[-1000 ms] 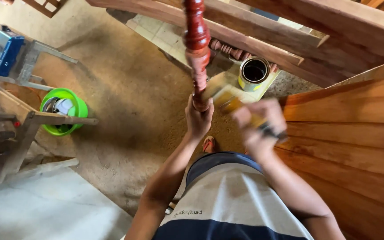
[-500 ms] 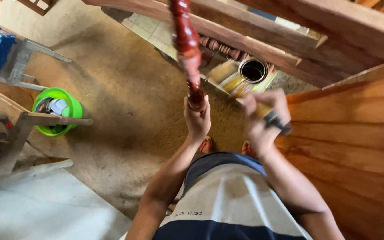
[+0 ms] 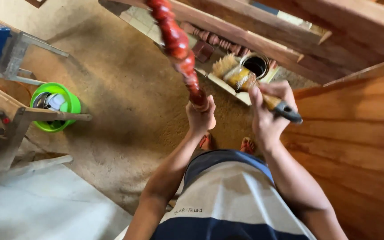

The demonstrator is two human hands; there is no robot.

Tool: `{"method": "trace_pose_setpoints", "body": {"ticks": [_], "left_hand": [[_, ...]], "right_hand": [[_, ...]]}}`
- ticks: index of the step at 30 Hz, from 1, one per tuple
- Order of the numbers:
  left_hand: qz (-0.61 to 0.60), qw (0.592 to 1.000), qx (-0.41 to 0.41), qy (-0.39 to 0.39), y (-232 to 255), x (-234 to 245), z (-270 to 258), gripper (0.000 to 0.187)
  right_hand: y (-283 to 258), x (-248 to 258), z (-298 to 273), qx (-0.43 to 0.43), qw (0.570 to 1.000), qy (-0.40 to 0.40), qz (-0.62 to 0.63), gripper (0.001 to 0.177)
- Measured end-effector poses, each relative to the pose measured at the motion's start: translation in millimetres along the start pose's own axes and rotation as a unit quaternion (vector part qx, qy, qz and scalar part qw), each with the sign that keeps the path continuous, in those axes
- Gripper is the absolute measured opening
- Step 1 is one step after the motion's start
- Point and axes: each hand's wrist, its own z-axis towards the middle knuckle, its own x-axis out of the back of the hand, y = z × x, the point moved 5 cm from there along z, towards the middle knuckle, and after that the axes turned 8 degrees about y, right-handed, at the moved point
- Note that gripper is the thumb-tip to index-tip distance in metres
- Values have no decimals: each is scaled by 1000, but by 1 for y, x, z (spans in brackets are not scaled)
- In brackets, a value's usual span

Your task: The person holds a turned wooden spindle and applies a dark stain to it using a paintbrush. They repeatedly dip the brush into a can of stain and coat the spindle, rotating it to cover all sides.

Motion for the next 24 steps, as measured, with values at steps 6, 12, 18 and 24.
{"method": "trace_pose_setpoints", "body": {"ticks": [6,12,18,24], "left_hand": [[-8,1000,3,-15,-19,-7,-2,20],[-20,1000,-3,24,86,-9,16,25],[6,997,22,75,80,-24,16,21],[26,988,-4,154,8,-54,1,26]], "right_hand": [[-21,-6,-33,117,972,-93,182,38],[72,84,30,-41,993,97,47,18],[131,120,21,-195,981,4,-15,22],[186,102,49,-136,973,-121,-140,23]]}}
